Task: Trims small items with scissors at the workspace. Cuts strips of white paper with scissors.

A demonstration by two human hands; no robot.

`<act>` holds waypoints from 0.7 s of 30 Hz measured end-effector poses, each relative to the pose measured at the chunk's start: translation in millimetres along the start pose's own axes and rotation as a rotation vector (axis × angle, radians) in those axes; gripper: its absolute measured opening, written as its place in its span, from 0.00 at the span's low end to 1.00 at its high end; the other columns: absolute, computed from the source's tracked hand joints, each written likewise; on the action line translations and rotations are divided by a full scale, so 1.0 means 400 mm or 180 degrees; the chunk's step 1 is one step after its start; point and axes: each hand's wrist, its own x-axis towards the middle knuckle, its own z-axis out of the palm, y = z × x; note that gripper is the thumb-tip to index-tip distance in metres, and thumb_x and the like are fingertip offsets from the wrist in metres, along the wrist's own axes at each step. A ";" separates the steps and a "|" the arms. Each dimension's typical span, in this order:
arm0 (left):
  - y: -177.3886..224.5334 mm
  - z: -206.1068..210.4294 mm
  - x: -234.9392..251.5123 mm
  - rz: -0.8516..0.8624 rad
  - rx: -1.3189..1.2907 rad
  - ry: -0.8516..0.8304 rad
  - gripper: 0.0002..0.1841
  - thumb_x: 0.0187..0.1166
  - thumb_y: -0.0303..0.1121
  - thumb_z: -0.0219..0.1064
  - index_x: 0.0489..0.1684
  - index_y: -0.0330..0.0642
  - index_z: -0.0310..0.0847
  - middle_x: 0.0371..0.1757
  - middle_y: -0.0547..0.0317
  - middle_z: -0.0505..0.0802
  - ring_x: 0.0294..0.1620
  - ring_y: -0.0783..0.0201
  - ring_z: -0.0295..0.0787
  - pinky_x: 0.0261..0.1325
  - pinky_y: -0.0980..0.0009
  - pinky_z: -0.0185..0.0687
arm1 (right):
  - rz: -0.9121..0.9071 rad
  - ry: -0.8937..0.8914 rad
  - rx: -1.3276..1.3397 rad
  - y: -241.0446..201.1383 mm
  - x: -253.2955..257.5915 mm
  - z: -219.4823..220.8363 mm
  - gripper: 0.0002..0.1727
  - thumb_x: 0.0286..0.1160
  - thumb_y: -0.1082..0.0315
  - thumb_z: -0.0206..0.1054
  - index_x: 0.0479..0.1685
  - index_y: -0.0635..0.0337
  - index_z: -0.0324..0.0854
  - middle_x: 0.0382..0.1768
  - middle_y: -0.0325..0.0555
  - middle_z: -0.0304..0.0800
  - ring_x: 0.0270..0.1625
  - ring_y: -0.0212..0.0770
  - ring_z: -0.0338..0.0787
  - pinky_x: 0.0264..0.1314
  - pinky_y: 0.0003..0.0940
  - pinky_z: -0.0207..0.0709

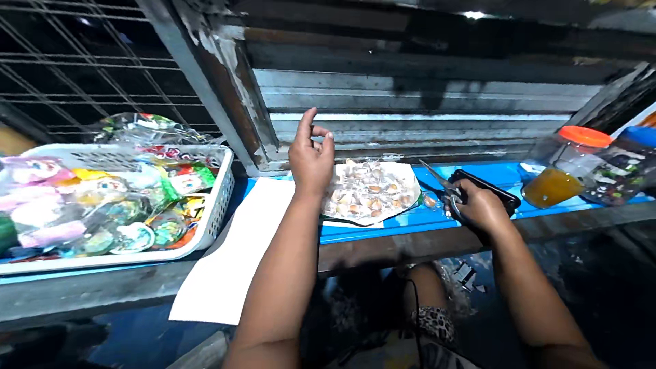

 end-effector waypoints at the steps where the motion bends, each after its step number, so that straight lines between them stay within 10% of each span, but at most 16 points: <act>1: -0.001 0.001 0.001 -0.0010 0.0020 -0.0008 0.27 0.82 0.27 0.61 0.83 0.34 0.67 0.46 0.57 0.91 0.20 0.76 0.70 0.24 0.77 0.67 | -0.0034 -0.0019 0.0158 0.006 0.009 0.004 0.27 0.76 0.61 0.74 0.74 0.53 0.77 0.56 0.63 0.91 0.60 0.65 0.89 0.66 0.69 0.76; 13: -0.004 0.010 -0.008 0.0086 0.0437 -0.0465 0.22 0.84 0.29 0.60 0.78 0.38 0.76 0.42 0.51 0.92 0.29 0.62 0.82 0.36 0.63 0.79 | -0.0179 0.0730 0.1127 0.002 0.015 0.016 0.20 0.74 0.75 0.71 0.66 0.64 0.81 0.49 0.61 0.92 0.50 0.55 0.92 0.59 0.57 0.82; 18: 0.008 0.019 -0.017 0.0000 0.0593 -0.1213 0.20 0.86 0.30 0.61 0.75 0.37 0.79 0.53 0.41 0.93 0.49 0.47 0.92 0.57 0.44 0.84 | -0.0914 0.1250 0.1456 -0.060 0.016 -0.086 0.20 0.72 0.76 0.74 0.64 0.62 0.80 0.40 0.54 0.93 0.37 0.45 0.91 0.45 0.51 0.85; 21: 0.006 0.028 -0.025 0.0134 0.0415 -0.1588 0.18 0.84 0.30 0.64 0.70 0.37 0.83 0.57 0.44 0.92 0.51 0.51 0.91 0.59 0.51 0.85 | -0.1554 0.1410 0.1535 -0.129 0.039 -0.132 0.21 0.70 0.76 0.75 0.63 0.62 0.80 0.39 0.51 0.92 0.33 0.41 0.89 0.40 0.44 0.85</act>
